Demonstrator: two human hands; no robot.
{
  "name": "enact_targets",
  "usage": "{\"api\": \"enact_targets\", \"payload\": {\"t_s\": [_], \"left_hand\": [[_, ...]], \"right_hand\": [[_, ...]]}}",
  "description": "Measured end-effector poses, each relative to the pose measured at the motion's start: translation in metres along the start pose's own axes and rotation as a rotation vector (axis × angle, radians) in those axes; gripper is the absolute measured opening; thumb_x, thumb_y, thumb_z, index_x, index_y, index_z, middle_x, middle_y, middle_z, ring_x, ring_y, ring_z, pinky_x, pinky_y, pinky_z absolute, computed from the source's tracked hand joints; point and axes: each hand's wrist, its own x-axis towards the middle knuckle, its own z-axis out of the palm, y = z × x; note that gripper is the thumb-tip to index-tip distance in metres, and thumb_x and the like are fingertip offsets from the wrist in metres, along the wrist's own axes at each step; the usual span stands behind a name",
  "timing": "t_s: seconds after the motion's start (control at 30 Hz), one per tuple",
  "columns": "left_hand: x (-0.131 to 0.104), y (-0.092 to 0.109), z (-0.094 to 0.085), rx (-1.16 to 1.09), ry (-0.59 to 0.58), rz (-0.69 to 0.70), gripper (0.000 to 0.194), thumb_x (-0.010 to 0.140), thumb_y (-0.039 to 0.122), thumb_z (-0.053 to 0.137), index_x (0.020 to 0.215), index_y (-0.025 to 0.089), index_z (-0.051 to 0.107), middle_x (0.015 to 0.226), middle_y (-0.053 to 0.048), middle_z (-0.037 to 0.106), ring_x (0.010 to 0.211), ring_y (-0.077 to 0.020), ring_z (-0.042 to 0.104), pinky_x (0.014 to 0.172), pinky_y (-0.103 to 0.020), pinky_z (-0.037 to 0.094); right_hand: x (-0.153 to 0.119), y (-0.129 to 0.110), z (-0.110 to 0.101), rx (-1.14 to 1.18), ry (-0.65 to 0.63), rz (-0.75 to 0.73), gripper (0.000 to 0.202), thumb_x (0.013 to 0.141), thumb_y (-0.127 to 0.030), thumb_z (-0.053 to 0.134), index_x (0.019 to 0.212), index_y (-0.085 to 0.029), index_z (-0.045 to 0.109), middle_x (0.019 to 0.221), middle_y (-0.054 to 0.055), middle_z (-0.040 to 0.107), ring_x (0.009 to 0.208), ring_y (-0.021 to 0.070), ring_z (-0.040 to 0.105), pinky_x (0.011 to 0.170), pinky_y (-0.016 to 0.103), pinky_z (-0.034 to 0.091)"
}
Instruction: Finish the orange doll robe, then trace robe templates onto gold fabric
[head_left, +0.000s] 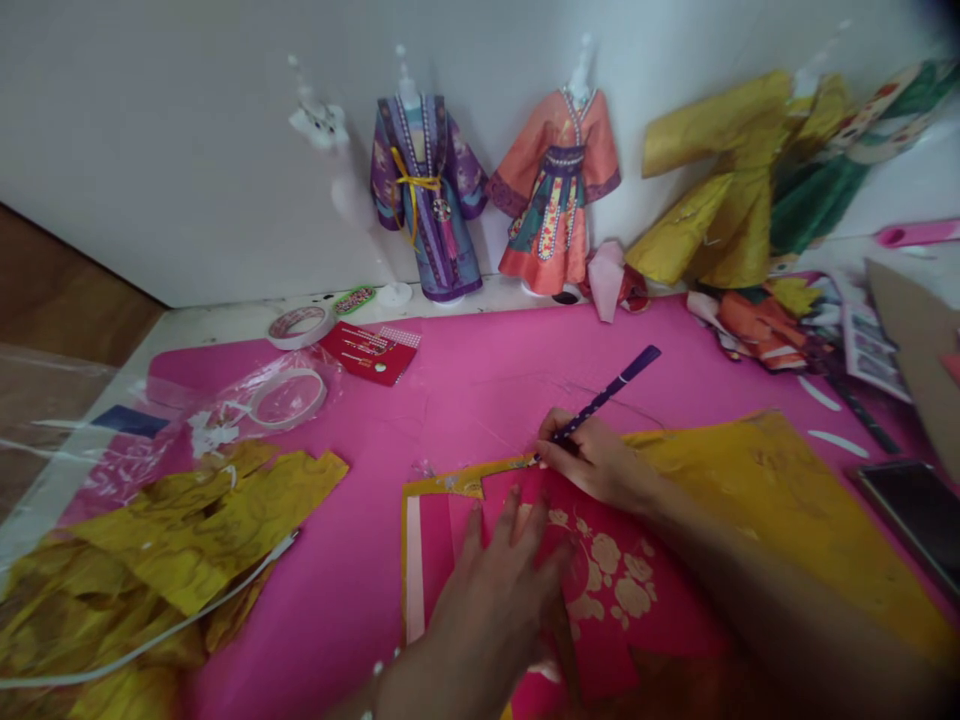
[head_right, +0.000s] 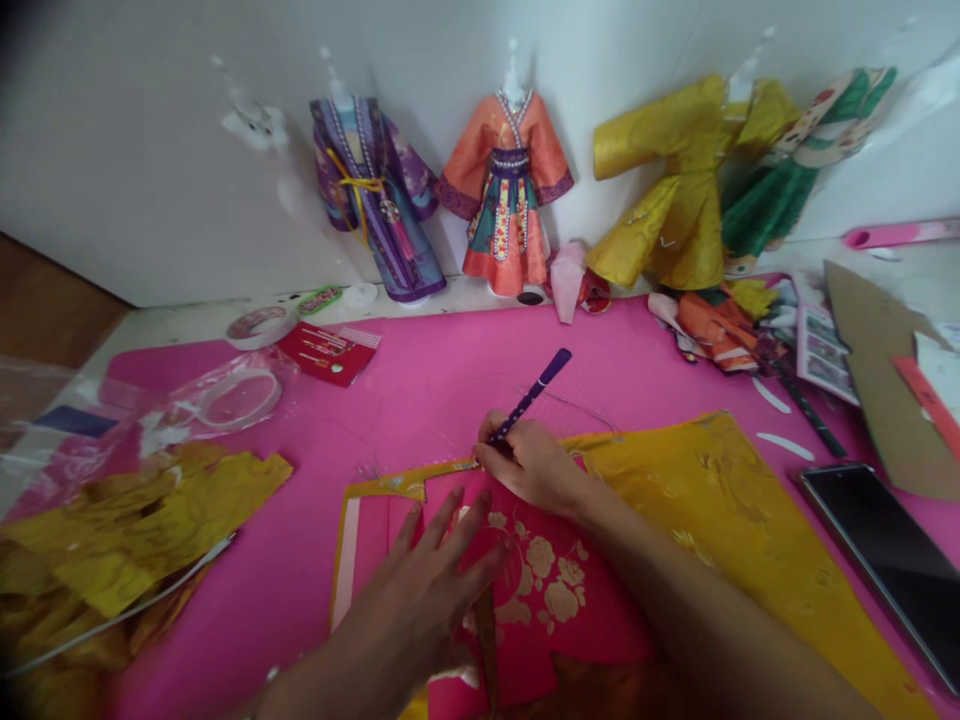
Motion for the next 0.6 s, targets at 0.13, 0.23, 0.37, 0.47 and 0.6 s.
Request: {"api": "enact_targets", "payload": {"t_s": [0.13, 0.23, 0.37, 0.47, 0.6], "left_hand": [[-0.002, 0.003, -0.012, -0.015, -0.044, -0.006, 0.101, 0.064, 0.063, 0.083, 0.15, 0.032, 0.041, 0.162, -0.018, 0.028, 0.147, -0.0468, 0.023, 0.109, -0.074, 0.029], [-0.004, 0.004, -0.018, -0.013, -0.071, -0.006, 0.095, 0.069, 0.062, 0.081, 0.15, 0.032, 0.041, 0.162, -0.017, 0.028, 0.148, -0.0447, 0.021, 0.112, -0.071, 0.029], [-0.006, 0.003, -0.017, 0.016, -0.041, -0.001, 0.083, 0.077, 0.056, 0.077, 0.148, 0.03, 0.045, 0.162, -0.018, 0.029, 0.149, -0.043, 0.019, 0.113, -0.069, 0.028], [-0.006, 0.003, -0.016, 0.011, -0.061, 0.008, 0.086, 0.074, 0.061, 0.077, 0.147, 0.029, 0.045, 0.162, -0.019, 0.029, 0.149, -0.0448, 0.02, 0.111, -0.072, 0.028], [-0.005, 0.002, -0.016, 0.013, -0.058, 0.005, 0.08, 0.078, 0.058, 0.075, 0.147, 0.03, 0.046, 0.161, -0.018, 0.03, 0.149, -0.0434, 0.022, 0.112, -0.071, 0.027]], "right_hand": [[0.0, -0.001, -0.001, 0.009, -0.009, -0.001, 0.01, 0.09, -0.025, 0.049, 0.08, -0.021, 0.05, 0.065, -0.001, 0.058, 0.058, 0.0129, 0.051, 0.056, 0.025, 0.037], [0.001, -0.002, -0.001, 0.011, -0.014, -0.018, 0.01, 0.09, -0.025, 0.049, 0.081, -0.021, 0.051, 0.065, -0.001, 0.058, 0.059, 0.0129, 0.052, 0.057, 0.025, 0.038], [0.001, 0.001, 0.001, 0.006, -0.014, -0.018, 0.01, 0.091, -0.025, 0.049, 0.082, -0.021, 0.052, 0.066, -0.001, 0.059, 0.059, 0.013, 0.053, 0.057, 0.025, 0.037], [0.001, 0.001, 0.002, 0.002, -0.016, -0.014, 0.01, 0.091, -0.025, 0.049, 0.083, -0.02, 0.052, 0.067, 0.0, 0.06, 0.061, 0.0136, 0.054, 0.057, 0.025, 0.038], [0.002, 0.001, 0.001, -0.018, -0.009, -0.022, 0.011, 0.09, -0.027, 0.048, 0.083, -0.02, 0.052, 0.068, 0.002, 0.06, 0.061, 0.0147, 0.053, 0.057, 0.026, 0.037]]}}
